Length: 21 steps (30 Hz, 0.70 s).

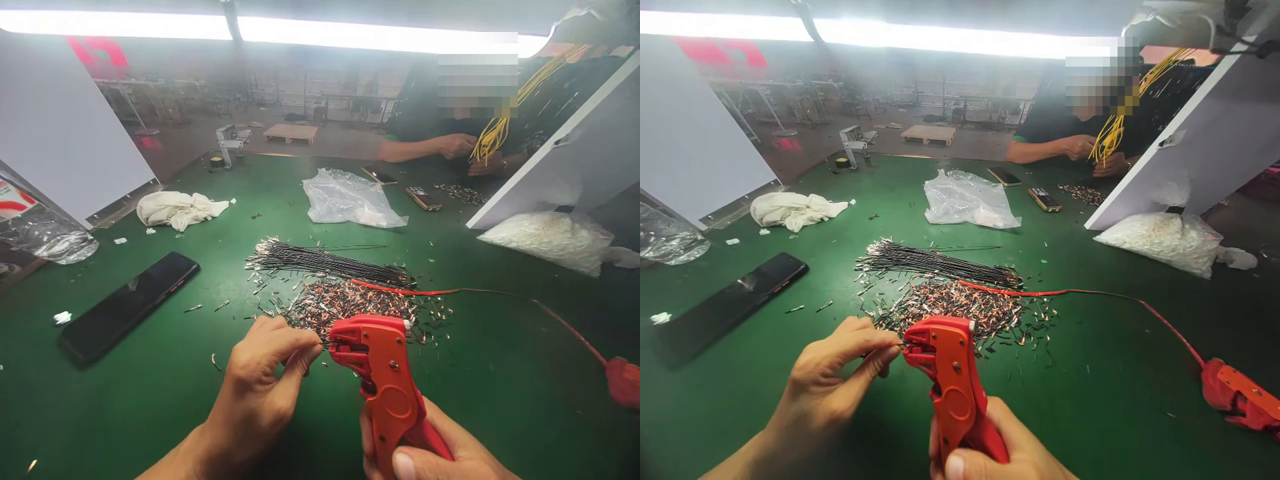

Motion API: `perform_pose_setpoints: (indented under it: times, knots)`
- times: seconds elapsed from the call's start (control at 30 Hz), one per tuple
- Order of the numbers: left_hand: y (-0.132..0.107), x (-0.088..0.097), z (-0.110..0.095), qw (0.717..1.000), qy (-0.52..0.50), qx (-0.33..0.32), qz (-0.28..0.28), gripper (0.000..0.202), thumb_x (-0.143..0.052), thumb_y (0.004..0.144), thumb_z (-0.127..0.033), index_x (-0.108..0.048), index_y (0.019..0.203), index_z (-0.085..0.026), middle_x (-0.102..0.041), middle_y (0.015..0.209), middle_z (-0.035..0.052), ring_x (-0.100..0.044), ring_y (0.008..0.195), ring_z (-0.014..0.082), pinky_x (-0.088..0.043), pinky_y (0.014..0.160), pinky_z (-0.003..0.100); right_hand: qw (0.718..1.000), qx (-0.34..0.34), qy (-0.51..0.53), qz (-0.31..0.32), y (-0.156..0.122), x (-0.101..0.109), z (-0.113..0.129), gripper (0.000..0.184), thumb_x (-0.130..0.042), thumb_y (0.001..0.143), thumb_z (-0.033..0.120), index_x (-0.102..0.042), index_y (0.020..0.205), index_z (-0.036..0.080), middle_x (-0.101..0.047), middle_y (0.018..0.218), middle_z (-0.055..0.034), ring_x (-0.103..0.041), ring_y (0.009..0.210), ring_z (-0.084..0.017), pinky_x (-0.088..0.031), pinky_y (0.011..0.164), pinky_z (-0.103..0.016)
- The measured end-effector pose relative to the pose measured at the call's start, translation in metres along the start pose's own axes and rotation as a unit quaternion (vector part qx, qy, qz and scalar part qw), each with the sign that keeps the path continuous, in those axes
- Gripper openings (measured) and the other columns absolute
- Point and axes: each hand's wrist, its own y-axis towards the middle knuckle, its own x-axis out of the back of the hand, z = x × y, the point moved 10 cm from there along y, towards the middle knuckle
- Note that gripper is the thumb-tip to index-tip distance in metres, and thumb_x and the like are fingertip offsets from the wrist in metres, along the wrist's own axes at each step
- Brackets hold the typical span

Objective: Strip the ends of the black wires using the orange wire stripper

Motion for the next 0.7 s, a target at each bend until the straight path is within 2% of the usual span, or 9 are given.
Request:
perform_pose_setpoints:
  times: [0.37,0.47,0.7]
  knots:
    - [0.003,-0.002,-0.003,1.000,-0.004,-0.016,0.015,0.018,-0.057,0.088,-0.012,-0.068,0.075,-0.020,-0.058,0.054,-0.0034,-0.046,0.054,0.0123,-0.038,0.058,0.027,1.000,-0.009,-0.014,-0.013,0.000,0.004,-0.005,0.048,-0.064,0.077,0.060,-0.054,0.086,0.014,-0.051,0.074,-0.0035,-0.040,0.064,-0.013,-0.031,0.057,-0.025]
    - [0.004,-0.001,-0.005,1.000,-0.002,-0.020,0.015,0.019,-0.057,0.088,-0.013,-0.069,0.074,-0.020,-0.058,0.053,-0.0036,-0.047,0.053,0.0122,-0.038,0.058,0.027,0.999,-0.023,-0.016,-0.039,-0.003,0.010,-0.010,0.047,-0.065,0.078,0.060,-0.053,0.085,0.015,-0.047,0.071,-0.0009,-0.039,0.062,-0.012,-0.032,0.057,-0.024]
    - [0.003,-0.003,-0.005,0.999,0.014,-0.026,0.019,0.020,-0.056,0.088,-0.014,-0.069,0.074,-0.020,-0.055,0.053,-0.0037,-0.045,0.053,0.0123,-0.038,0.060,0.027,0.995,-0.038,-0.074,-0.048,-0.003,0.011,-0.013,0.053,-0.061,0.077,0.069,-0.053,0.076,0.016,-0.040,0.063,0.0027,-0.032,0.055,-0.010,-0.026,0.050,-0.023]
